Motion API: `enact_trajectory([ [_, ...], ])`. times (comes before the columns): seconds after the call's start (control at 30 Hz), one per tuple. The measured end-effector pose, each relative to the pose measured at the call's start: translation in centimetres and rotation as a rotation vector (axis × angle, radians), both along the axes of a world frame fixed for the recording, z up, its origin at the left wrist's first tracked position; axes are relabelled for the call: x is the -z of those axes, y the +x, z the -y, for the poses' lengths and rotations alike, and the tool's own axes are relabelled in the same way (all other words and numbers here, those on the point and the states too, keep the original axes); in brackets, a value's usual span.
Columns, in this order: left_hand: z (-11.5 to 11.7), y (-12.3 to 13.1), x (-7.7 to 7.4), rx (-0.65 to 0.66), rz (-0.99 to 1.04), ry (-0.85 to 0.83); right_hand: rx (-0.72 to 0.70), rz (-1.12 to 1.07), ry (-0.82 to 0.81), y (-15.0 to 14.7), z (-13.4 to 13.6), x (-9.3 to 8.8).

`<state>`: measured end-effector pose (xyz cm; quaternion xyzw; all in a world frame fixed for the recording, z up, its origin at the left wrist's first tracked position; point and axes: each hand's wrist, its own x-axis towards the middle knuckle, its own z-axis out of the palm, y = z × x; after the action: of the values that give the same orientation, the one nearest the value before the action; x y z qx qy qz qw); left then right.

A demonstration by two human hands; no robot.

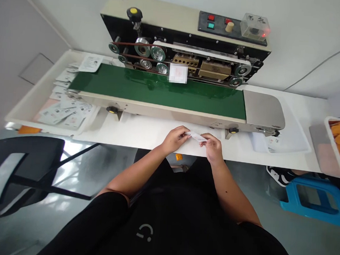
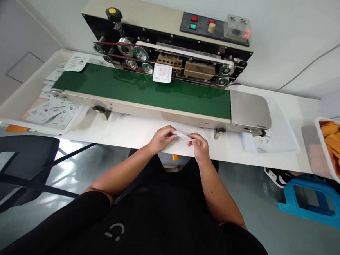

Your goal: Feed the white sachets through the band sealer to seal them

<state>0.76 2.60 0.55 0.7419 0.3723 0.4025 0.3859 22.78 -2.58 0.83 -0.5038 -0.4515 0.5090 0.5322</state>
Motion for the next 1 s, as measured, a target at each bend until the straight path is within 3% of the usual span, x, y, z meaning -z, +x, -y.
enact_trajectory([
  [0.13, 0.1, -0.2, 0.1, 0.118, 0.083, 0.076, -0.194, -0.032, -0.13, 1.0, -0.6, -0.9],
  [0.23, 0.2, -0.2, 0.2, 0.125, 0.091, 0.103, -0.314, 0.008, -0.274, 1.7, -1.2, -1.4],
  [0.37, 0.2, -0.3, 0.1, 0.105, 0.11, 0.131, -0.354, -0.113, -0.412, 2.2, -1.4, -1.9],
  [0.53, 0.1, -0.6, 0.5, 0.176, 0.102, 0.169, -0.409, -0.273, -0.484, 2.8, -0.6, -2.2],
  [0.67, 0.1, -0.4, 1.0, 0.182, 0.049, 0.174, -0.493, -0.206, -0.522, 2.5, 0.3, -2.6],
  [0.8, 0.0, -0.3, 1.0, 0.11, 0.065, 0.159, -0.379, -0.072, -0.422, 2.9, 0.4, -4.8],
  [1.0, 0.3, -0.3, 0.4, 0.001, 0.049, 0.076, 0.004, -0.046, 0.003, 7.5, -2.0, -11.4],
])
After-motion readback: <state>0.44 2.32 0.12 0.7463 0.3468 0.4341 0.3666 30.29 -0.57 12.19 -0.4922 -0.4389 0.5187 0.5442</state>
